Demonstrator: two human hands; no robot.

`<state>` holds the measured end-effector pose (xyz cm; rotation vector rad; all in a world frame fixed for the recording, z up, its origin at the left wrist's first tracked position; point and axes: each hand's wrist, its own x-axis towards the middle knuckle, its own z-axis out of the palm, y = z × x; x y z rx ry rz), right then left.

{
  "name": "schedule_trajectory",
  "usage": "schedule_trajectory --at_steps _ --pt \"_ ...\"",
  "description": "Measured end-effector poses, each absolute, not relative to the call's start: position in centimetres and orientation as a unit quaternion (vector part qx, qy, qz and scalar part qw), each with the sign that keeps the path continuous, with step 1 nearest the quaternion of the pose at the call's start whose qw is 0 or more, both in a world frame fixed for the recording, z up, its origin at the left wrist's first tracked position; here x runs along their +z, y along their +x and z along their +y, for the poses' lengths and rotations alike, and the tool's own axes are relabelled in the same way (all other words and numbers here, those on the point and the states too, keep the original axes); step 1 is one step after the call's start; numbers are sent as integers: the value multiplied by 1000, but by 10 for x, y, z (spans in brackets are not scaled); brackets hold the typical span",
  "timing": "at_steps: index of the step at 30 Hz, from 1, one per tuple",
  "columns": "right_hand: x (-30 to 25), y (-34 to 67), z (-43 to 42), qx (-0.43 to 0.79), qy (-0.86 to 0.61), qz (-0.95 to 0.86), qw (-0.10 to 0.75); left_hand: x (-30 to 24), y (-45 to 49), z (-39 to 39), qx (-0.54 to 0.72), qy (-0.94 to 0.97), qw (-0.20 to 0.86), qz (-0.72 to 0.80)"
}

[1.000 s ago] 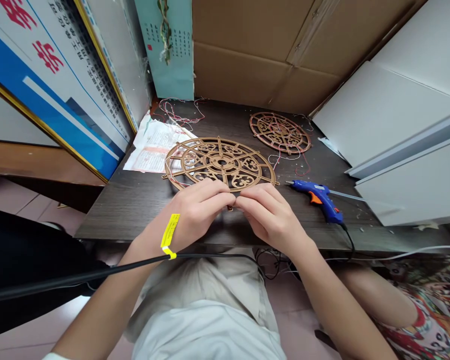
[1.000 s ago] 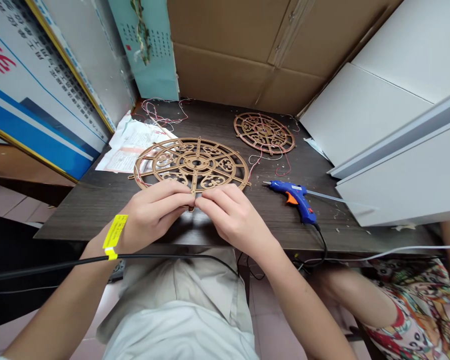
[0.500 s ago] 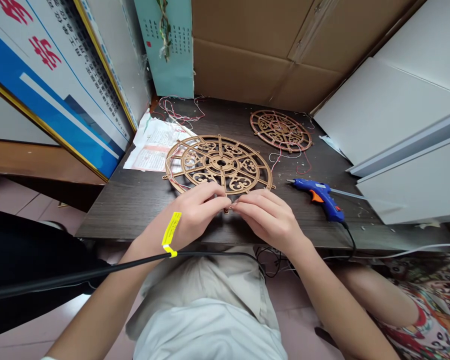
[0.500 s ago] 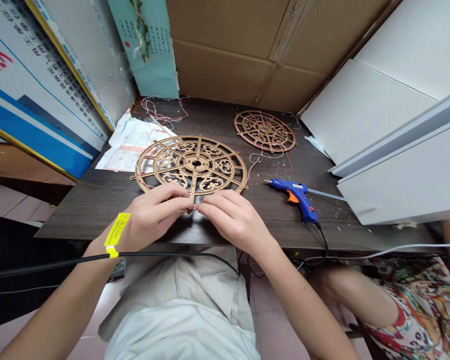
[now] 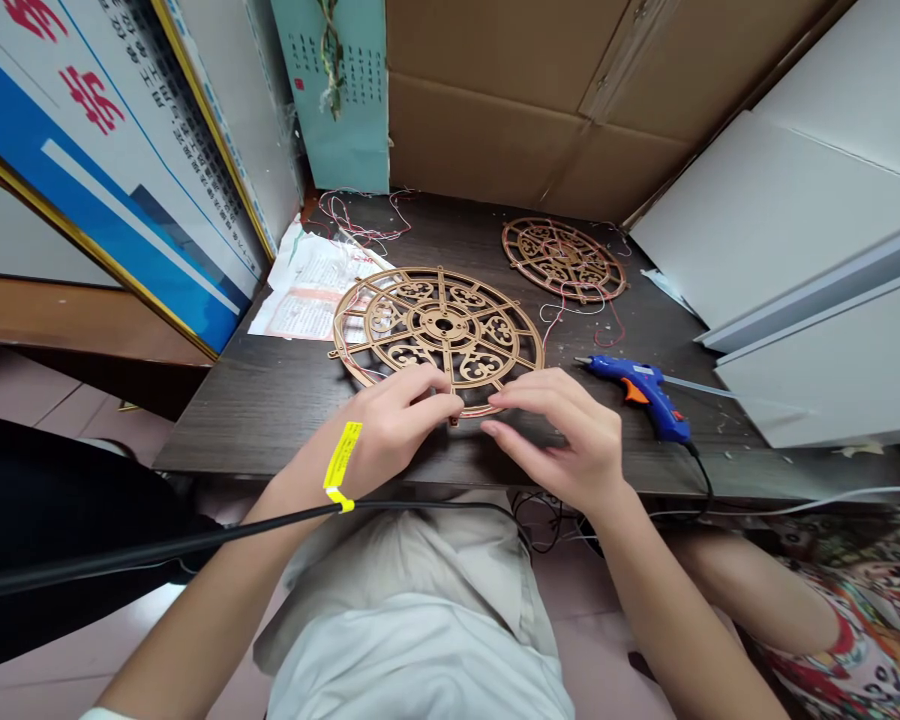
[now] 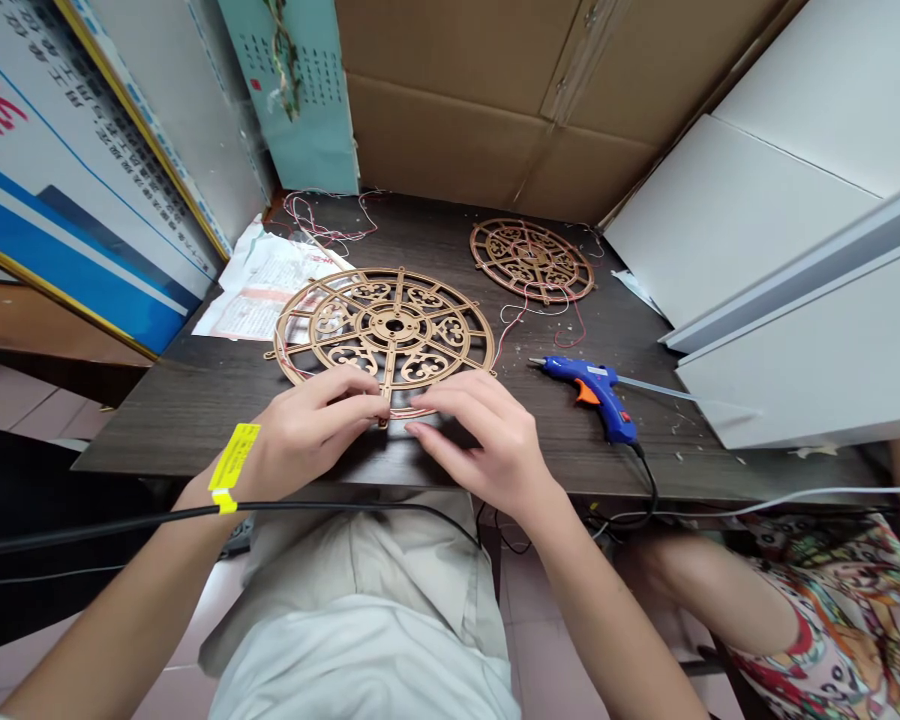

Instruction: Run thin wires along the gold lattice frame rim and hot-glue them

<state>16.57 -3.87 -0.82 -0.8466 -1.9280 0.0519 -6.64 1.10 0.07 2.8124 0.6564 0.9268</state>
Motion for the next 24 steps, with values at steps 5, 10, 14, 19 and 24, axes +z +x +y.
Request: schedule_trajectory --at_steps 5,10,14,19,24 --pt "-3 170 -43 58 -377 -776 503 0 -66 11 330 918 34 217" --pt "-5 170 -50 79 -423 -757 491 0 -65 10 326 920 32 215" --pt "-5 168 -52 66 -430 -753 493 -1 -66 10 338 915 37 217" --pt "-4 162 -48 71 -431 -779 451 -2 -66 10 345 911 52 220" --pt "-7 159 -44 33 -412 -806 424 -3 -66 10 359 907 48 214"
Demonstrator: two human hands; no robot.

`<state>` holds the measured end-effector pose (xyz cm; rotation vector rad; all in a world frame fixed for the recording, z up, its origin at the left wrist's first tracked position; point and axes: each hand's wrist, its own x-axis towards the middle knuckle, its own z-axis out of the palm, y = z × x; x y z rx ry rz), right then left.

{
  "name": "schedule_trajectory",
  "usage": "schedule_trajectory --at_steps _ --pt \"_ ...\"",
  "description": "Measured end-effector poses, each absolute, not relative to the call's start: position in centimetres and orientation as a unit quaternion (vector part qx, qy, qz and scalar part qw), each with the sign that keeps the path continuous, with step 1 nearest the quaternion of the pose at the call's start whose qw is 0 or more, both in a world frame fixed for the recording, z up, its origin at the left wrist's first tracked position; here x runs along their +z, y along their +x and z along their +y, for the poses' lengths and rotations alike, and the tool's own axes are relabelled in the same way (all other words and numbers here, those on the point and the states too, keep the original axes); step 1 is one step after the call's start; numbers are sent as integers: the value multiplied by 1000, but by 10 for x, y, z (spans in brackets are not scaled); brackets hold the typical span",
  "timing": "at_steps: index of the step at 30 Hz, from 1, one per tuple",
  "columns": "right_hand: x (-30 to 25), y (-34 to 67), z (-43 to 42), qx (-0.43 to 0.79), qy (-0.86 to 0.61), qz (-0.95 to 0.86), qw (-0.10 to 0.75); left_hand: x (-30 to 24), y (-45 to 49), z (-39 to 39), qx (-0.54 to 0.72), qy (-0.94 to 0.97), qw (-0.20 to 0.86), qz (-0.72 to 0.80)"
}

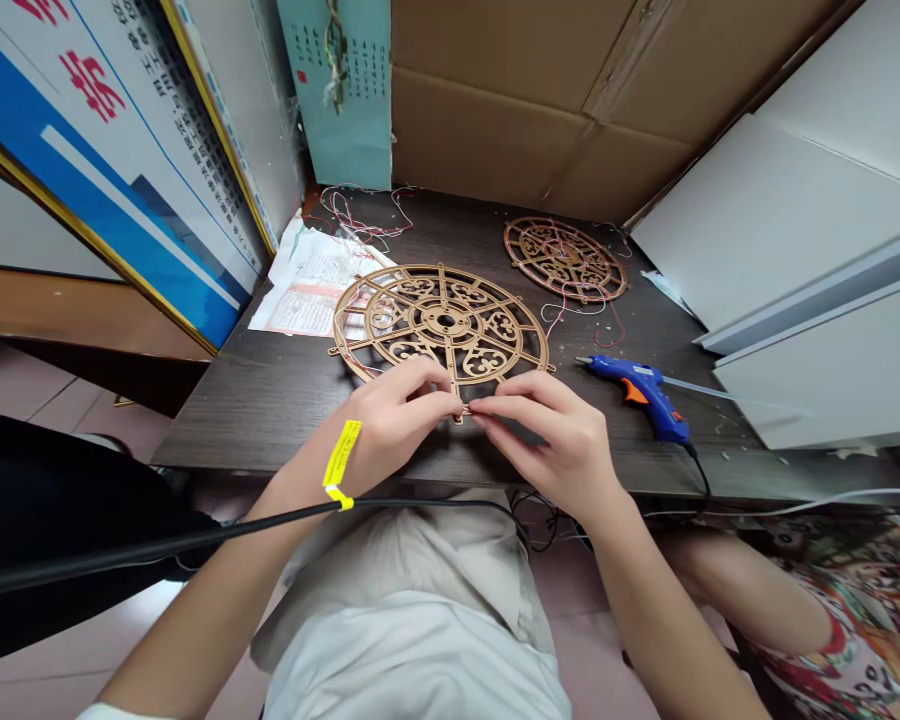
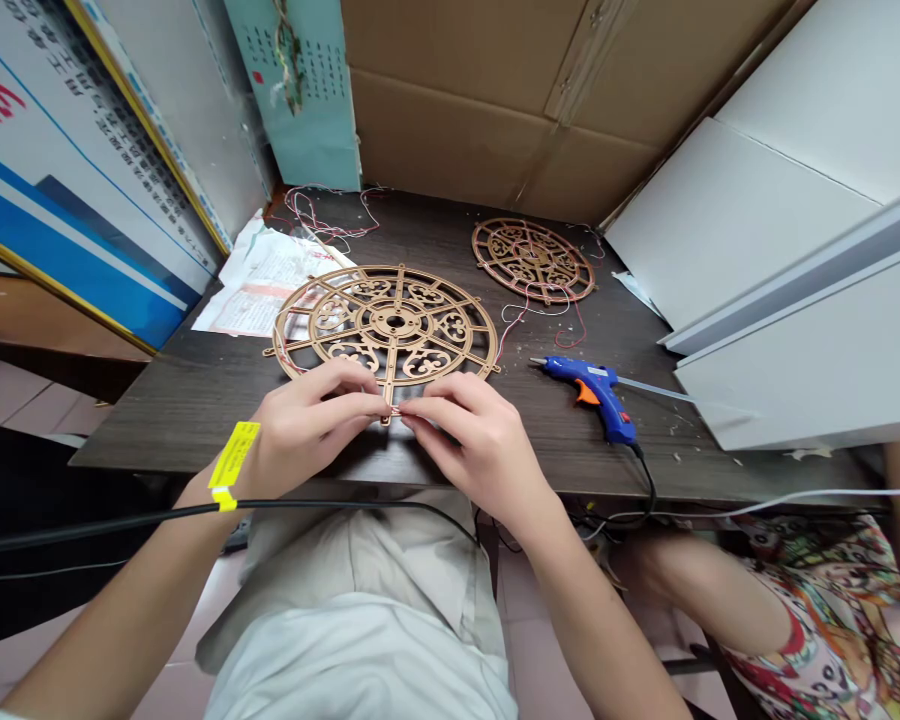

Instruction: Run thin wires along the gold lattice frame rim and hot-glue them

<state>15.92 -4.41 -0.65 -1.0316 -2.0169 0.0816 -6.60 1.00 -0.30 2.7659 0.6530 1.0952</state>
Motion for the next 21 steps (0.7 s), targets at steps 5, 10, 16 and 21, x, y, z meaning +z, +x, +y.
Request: schedule_trajectory --at_steps 5,10,16,21 --pt "-12 156 -45 9 -405 -804 435 -4 -66 10 361 908 35 208" --pt "-13 155 -49 -17 -407 -791 457 -4 -66 9 332 918 40 215" --pt "-7 163 -42 32 -407 -803 435 -4 -66 10 356 910 42 208" --pt "-9 161 -37 14 -379 -837 395 -6 -65 11 375 904 49 200"
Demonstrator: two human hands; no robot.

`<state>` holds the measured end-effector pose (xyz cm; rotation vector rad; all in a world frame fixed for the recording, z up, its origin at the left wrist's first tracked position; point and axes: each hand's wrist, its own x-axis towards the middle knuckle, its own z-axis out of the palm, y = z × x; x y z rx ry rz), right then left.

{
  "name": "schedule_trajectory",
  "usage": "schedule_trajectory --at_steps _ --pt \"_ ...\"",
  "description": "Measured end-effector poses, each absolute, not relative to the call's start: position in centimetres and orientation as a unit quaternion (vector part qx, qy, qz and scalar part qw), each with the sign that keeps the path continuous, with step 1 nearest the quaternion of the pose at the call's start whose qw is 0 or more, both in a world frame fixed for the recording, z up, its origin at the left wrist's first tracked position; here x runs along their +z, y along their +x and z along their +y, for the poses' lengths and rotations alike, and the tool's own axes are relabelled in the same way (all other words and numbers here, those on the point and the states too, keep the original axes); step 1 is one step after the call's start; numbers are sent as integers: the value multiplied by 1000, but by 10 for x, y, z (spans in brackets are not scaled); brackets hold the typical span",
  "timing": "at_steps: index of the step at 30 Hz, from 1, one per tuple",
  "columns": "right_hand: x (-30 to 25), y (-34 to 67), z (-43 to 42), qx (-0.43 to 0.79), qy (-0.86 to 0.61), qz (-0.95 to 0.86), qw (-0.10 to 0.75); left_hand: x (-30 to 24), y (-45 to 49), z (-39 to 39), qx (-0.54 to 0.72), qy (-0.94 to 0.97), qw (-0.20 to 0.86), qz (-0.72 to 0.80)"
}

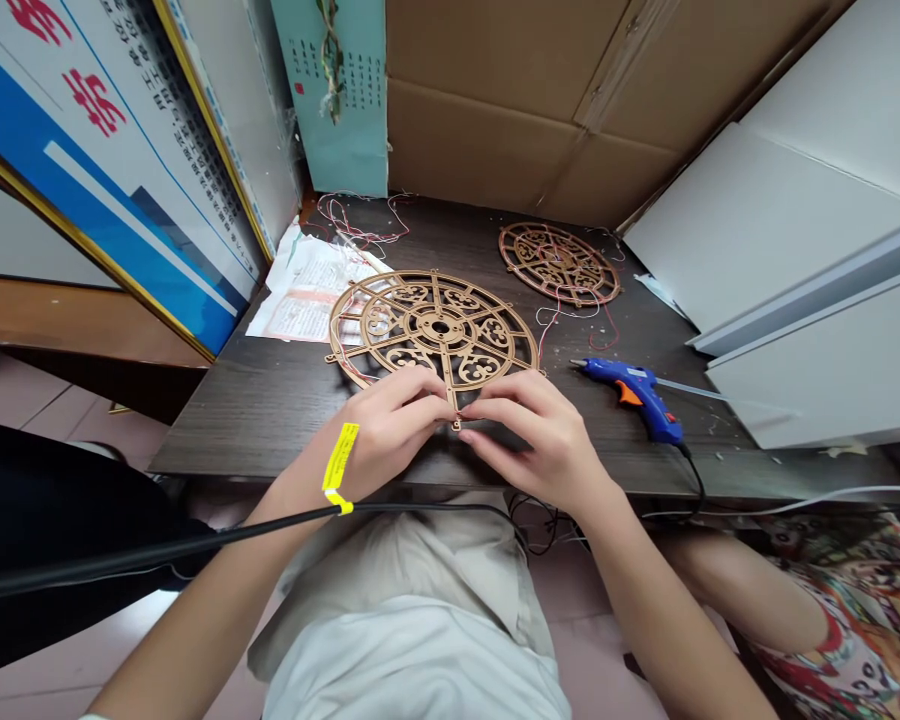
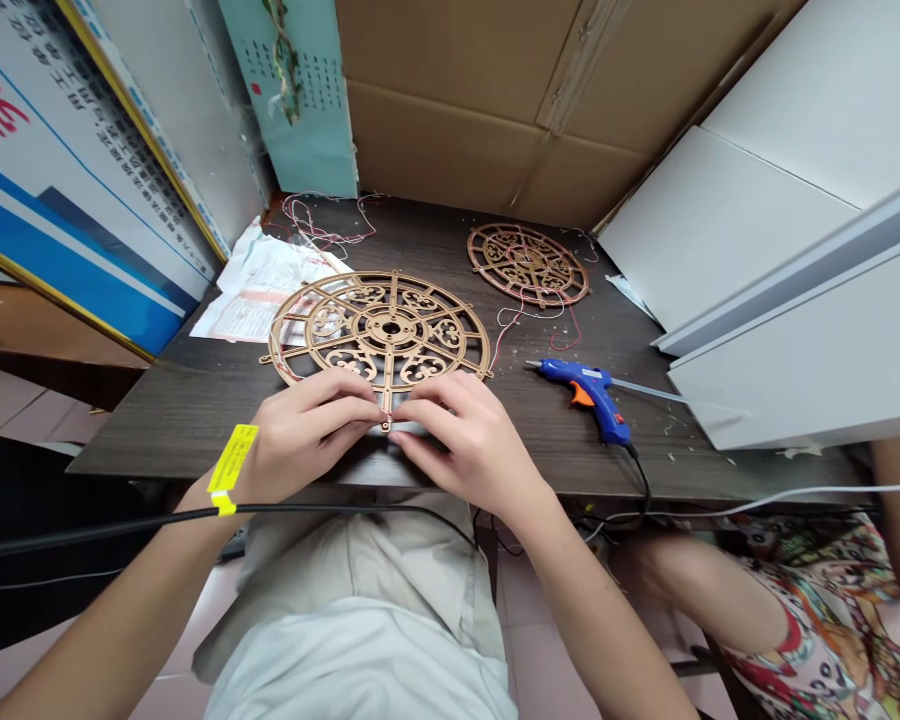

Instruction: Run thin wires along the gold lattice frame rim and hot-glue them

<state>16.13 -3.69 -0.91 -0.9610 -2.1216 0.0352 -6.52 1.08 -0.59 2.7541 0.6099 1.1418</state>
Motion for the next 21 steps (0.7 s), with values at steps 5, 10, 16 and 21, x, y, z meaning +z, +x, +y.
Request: schedule_trajectory --at_steps 5,10,16,21 --pt "-13 159 -35 -22 -364 -843 396 -8 -65 10 358 910 39 207" --pt "-12 160 -31 -40 -350 -858 375 -7 -65 10 335 918 43 207" --pt "-8 157 -32 -40 -340 -874 346 -4 -64 10 327 920 41 210" --pt "-15 158 -33 -42 -342 -861 375 -4 -65 10 340 916 50 207"
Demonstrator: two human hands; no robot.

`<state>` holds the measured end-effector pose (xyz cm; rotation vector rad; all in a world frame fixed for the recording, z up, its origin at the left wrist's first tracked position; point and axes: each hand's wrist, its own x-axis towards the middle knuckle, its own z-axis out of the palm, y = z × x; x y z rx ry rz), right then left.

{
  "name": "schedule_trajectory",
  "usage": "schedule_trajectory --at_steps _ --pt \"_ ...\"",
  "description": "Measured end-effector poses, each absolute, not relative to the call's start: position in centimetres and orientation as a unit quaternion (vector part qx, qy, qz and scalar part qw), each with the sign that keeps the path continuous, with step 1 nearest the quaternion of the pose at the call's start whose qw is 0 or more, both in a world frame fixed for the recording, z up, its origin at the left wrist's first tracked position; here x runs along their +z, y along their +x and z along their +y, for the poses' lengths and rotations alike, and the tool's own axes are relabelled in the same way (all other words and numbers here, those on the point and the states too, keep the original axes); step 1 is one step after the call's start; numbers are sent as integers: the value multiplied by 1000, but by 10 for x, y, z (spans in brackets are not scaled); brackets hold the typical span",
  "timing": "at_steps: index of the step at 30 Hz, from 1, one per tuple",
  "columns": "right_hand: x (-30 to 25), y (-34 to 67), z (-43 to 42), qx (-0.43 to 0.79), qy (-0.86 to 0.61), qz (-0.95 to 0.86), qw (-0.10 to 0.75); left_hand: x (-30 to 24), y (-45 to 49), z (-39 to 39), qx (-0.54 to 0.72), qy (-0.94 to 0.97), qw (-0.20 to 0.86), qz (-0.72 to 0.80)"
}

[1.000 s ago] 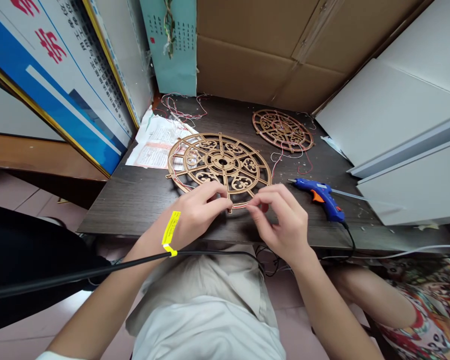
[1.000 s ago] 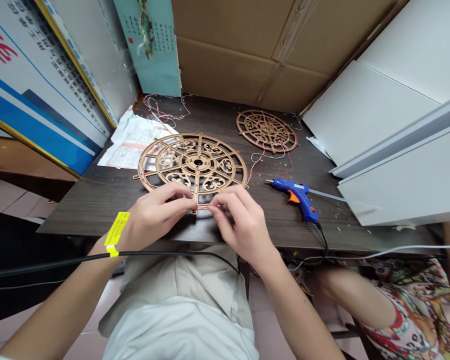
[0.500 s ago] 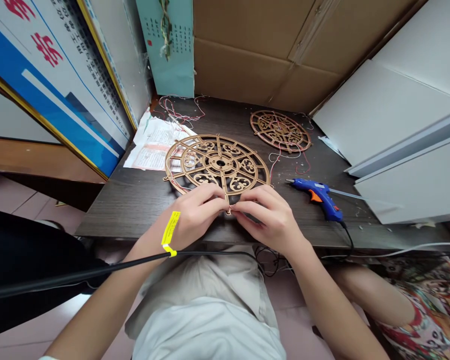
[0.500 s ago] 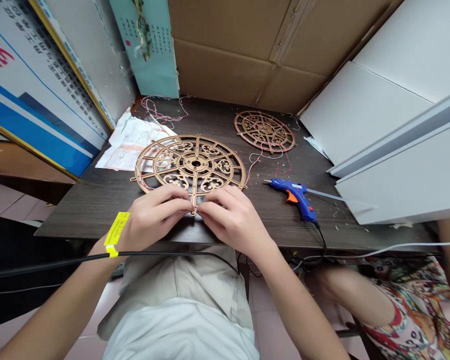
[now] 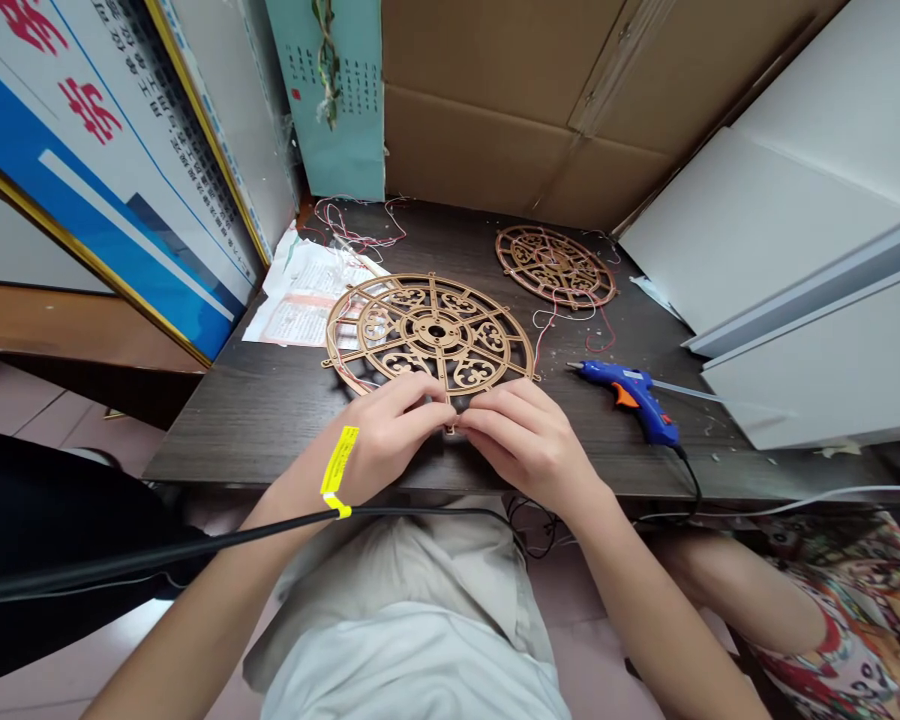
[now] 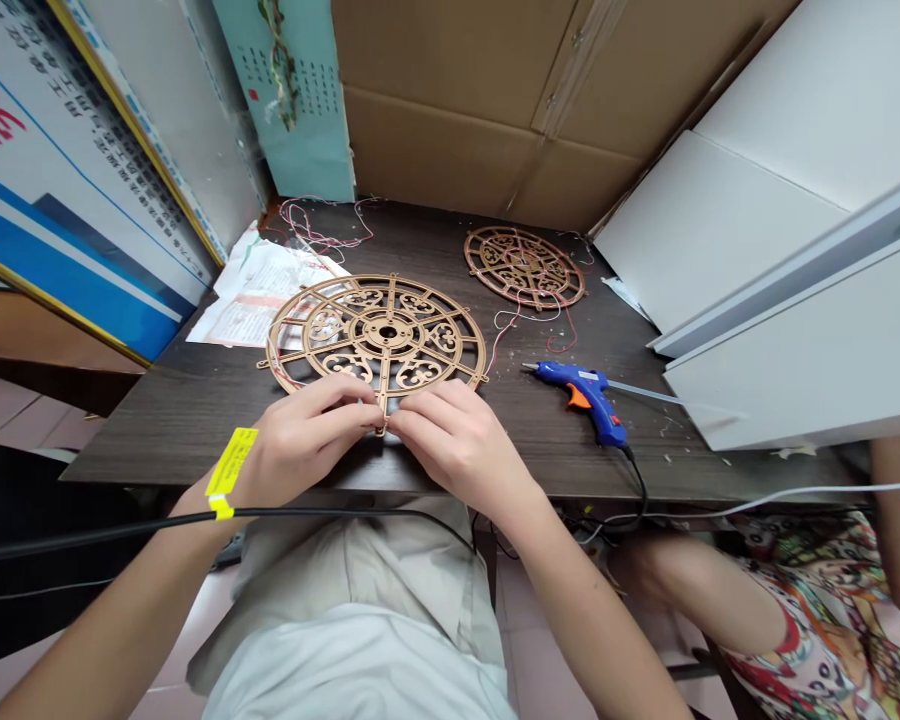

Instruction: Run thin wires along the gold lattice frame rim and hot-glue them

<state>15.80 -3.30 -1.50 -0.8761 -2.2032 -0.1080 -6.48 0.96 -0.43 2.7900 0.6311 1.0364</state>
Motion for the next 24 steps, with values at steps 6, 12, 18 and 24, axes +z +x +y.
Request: schedule_trajectory --at_steps 6,12,18,24 --pt "-24 159 -31 -56 -344 -830 435 -5 -61 9 341 912 22 226" --pt "-20 157 -32 -44 -346 -824 446 -1 -61 8 328 917 -5 227" --pt "-21 156 -32 -48 -357 -825 435 1 -62 7 325 918 5 226" --pt "-23 156 -32 -50 -360 -826 431 0 -62 10 330 917 24 221"
